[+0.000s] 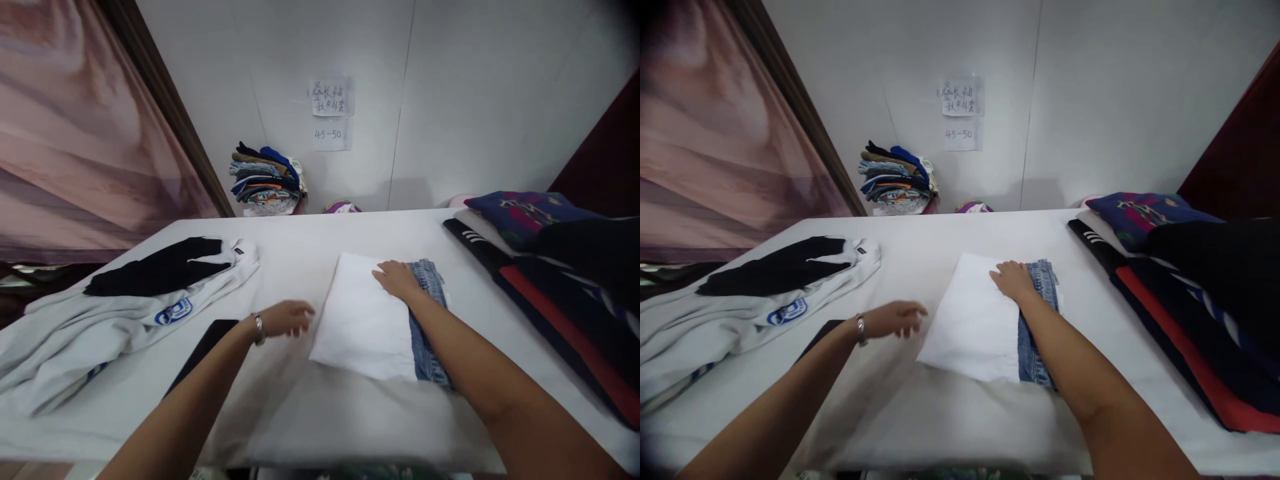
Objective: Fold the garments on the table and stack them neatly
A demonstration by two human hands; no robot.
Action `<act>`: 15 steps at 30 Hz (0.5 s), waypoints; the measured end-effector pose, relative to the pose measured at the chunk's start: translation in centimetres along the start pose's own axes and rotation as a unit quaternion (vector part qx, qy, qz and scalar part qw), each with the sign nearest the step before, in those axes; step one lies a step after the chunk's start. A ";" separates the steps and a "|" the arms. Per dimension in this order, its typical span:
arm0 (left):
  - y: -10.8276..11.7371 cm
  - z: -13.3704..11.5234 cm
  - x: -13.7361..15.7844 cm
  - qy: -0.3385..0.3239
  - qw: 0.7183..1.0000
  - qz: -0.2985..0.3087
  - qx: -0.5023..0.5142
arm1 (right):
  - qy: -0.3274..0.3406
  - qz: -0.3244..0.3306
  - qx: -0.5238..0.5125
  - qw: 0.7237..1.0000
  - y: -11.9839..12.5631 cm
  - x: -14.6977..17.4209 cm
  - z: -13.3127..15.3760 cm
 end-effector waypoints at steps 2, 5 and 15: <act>2.2 -1.2 -3.5 -0.033 0.991 -0.130 -0.026 | 0.000 -0.005 -0.002 1.000 0.0 0.1 0.0; 3.4 -3.7 -9.7 -0.067 0.970 -0.225 -0.066 | -0.005 -0.014 -0.006 1.000 -0.1 0.1 0.0; 4.3 -6.8 -21.6 -0.018 0.964 -0.228 -0.135 | -0.026 -0.024 -0.039 0.999 -0.2 0.2 -0.1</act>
Point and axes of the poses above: each hand's wrist, its own x-axis away from the middle knuckle, its own y-axis out of the back of the hand, z = x × y, the point moved 2 cm from there along -x, towards the middle knuckle, and after that the axes turned 12 degrees about x, right-handed, at the moved point
